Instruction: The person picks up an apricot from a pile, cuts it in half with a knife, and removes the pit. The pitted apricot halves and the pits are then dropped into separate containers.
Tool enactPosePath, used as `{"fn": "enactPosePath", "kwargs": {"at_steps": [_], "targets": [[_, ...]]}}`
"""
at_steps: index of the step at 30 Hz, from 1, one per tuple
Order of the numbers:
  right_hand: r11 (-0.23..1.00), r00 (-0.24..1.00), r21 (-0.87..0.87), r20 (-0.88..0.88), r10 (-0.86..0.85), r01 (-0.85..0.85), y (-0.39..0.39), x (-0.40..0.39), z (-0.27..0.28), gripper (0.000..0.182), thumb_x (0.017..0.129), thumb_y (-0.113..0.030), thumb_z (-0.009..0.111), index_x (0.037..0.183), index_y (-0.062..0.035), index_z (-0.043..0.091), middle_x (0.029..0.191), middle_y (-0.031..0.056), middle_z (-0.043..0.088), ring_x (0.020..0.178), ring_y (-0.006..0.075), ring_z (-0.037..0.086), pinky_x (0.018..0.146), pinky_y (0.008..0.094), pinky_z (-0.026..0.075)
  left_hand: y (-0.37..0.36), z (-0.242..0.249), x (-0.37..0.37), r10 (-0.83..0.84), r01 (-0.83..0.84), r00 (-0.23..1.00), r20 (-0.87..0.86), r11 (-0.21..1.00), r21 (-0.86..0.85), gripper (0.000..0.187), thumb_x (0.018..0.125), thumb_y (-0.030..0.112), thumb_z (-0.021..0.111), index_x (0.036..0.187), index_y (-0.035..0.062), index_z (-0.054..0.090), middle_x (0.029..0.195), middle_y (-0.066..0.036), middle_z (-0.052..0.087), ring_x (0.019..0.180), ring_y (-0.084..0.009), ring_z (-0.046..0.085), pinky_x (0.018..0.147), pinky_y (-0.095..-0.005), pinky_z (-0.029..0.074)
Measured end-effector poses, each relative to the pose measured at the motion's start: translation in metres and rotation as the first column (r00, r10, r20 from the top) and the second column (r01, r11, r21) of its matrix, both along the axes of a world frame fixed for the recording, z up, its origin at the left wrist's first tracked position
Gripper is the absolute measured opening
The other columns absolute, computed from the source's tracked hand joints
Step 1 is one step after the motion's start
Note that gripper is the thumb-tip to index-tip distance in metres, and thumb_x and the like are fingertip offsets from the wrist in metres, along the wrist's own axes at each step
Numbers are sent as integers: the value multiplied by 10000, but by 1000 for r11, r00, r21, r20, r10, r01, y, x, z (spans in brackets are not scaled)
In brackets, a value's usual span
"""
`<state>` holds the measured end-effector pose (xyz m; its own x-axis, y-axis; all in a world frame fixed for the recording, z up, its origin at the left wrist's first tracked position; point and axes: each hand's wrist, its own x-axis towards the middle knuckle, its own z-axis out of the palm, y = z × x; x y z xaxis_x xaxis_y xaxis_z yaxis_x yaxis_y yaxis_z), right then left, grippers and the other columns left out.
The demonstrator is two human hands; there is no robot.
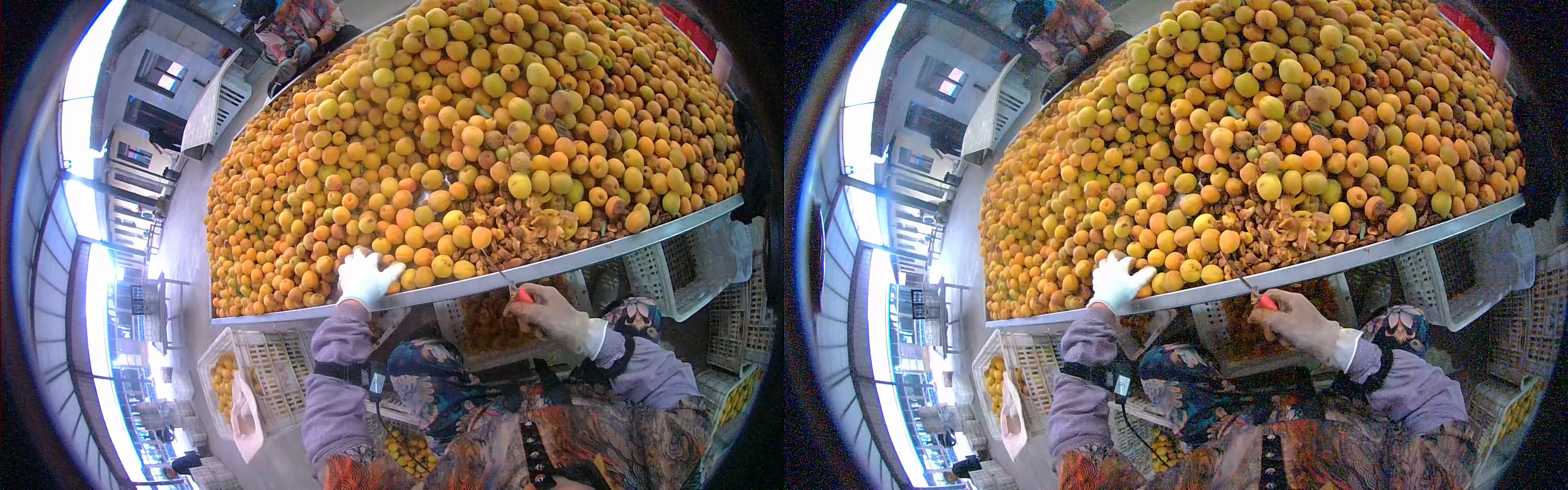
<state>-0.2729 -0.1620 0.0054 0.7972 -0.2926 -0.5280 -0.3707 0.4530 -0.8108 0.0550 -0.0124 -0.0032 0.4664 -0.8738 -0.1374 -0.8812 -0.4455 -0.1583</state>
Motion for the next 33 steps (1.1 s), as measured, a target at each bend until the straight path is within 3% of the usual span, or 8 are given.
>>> {"fn": "enactPosePath", "kwargs": {"at_steps": [2,6,11,12,15,20,24,33], "targets": [[1000,1000,4,0,-2,2,2,3,-1,190,869,-238,595,937,-61,584,617,-4,532,470,61,448,414,205,336,-10,14,-19,181,-181,983,-8,983,0,578,738,584,565,973,62,646,1097,-156,520,1051,-340,462,874,-434,371],[999,1000,42,-26,11,-10,2,4,3,187,862,-238,599,928,-65,583,612,-7,531,462,58,443,410,205,335,-13,21,-28,156,-153,986,57,987,-48,598,723,594,579,994,67,663,1089,-167,526,998,-341,511,837,-434,420],[1000,999,13,-32,22,-21,3,4,-2,170,862,-231,591,917,-69,581,617,-5,534,462,57,440,408,205,334,-21,21,-33,240,-240,970,-23,971,23,534,737,537,574,936,46,636,998,-174,575,864,-339,598,736,-422,476],[999,999,16,-32,29,-29,4,4,-1,170,862,-231,591,917,-69,581,617,-5,534,462,57,440,408,205,334,-23,17,-28,267,-266,947,-176,963,32,498,744,508,560,910,42,616,903,-176,619,858,-337,605,757,-417,477],[998,998,18,-23,60,-60,4,6,-1,206,855,-261,608,913,-72,551,653,-20,532,540,56,472,458,210,371,-26,9,-29,327,-329,932,-154,944,18,437,747,475,574,913,73,614,882,-136,650,872,-307,623,750,-400,487],[999,999,-24,-11,44,-44,11,8,-5,192,861,-233,599,936,-58,573,620,6,541,466,63,448,410,206,340,-36,6,-29,468,-475,837,-283,878,48,508,695,396,607,1040,30,539,1027,-227,587,975,-357,573,828,-431,459],[996,997,52,-38,68,-66,8,7,1,199,846,-238,619,899,-59,547,630,-16,533,527,59,465,466,214,360,-45,-9,-45,465,-526,831,-305,836,-160,453,679,216,581,1108,88,513,1067,-218,560,988,-364,557,851,-431,450],[996,997,-65,16,70,-69,11,9,-13,198,847,-227,622,897,-50,547,634,-18,530,542,57,467,480,216,366,-71,-22,-50,228,-445,814,-535,836,-321,473,695,164,580,1163,134,521,1060,-191,560,986,-359,556,864,-395,456]]}}
